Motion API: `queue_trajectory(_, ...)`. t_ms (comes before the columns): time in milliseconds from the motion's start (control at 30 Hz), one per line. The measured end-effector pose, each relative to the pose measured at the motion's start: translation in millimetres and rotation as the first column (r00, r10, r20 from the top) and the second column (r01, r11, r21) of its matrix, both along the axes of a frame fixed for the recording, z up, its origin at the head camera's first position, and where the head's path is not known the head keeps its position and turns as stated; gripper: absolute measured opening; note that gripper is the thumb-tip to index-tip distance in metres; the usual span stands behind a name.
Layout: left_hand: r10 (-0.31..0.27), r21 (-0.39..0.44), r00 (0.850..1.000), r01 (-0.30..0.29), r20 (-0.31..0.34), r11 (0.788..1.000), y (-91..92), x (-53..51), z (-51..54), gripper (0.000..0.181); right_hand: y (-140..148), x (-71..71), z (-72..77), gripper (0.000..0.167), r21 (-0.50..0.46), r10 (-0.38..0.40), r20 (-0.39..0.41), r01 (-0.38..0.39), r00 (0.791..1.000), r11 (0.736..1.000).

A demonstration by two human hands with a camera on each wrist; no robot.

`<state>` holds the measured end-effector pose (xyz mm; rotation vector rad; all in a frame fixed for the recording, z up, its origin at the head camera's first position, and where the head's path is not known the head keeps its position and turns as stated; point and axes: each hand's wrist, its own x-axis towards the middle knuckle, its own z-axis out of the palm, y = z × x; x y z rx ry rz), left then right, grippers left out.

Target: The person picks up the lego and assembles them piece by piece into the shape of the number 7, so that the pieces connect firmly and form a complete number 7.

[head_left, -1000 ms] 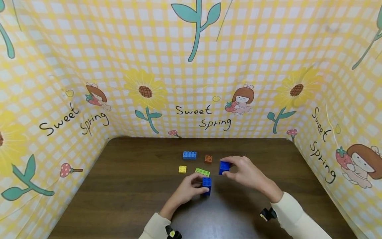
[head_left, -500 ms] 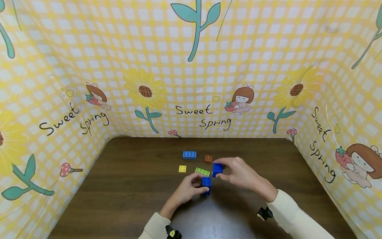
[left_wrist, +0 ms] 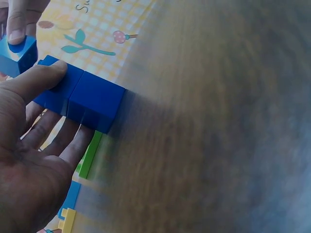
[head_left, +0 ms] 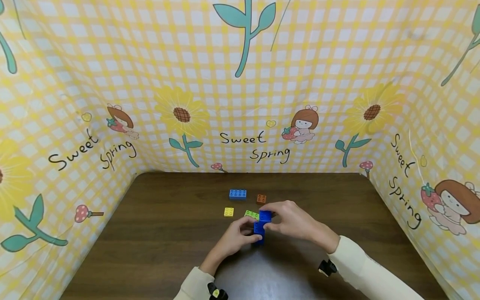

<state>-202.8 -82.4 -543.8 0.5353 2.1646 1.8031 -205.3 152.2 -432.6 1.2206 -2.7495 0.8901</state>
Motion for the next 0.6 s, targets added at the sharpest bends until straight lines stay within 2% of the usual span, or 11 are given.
queue_trajectory(233, -0.004, 0.001, 1.000, 0.003, 0.006, 1.000, -0.8, -0.5, -0.2, 0.034, -7.3, -3.2, -9.8, 0.039, 0.005, 0.041, -0.023, -0.041, 0.999, 0.999)
queue_trajectory(433, -0.004, 0.015, 1.000, 0.004, 0.018, 1.000, -0.6, -0.3, 0.6, 0.035, -11.0, -4.5, -15.9, 0.040, 0.019, 0.034, -0.006, -0.033, 0.999, 0.999)
queue_trajectory(600, -0.005, 0.015, 1.000, 0.005, 0.020, 1.000, 0.1, 0.4, -0.2, 0.036, -12.8, -2.4, -17.1, 0.040, 0.027, 0.031, -0.040, -0.030, 0.999, 0.999)
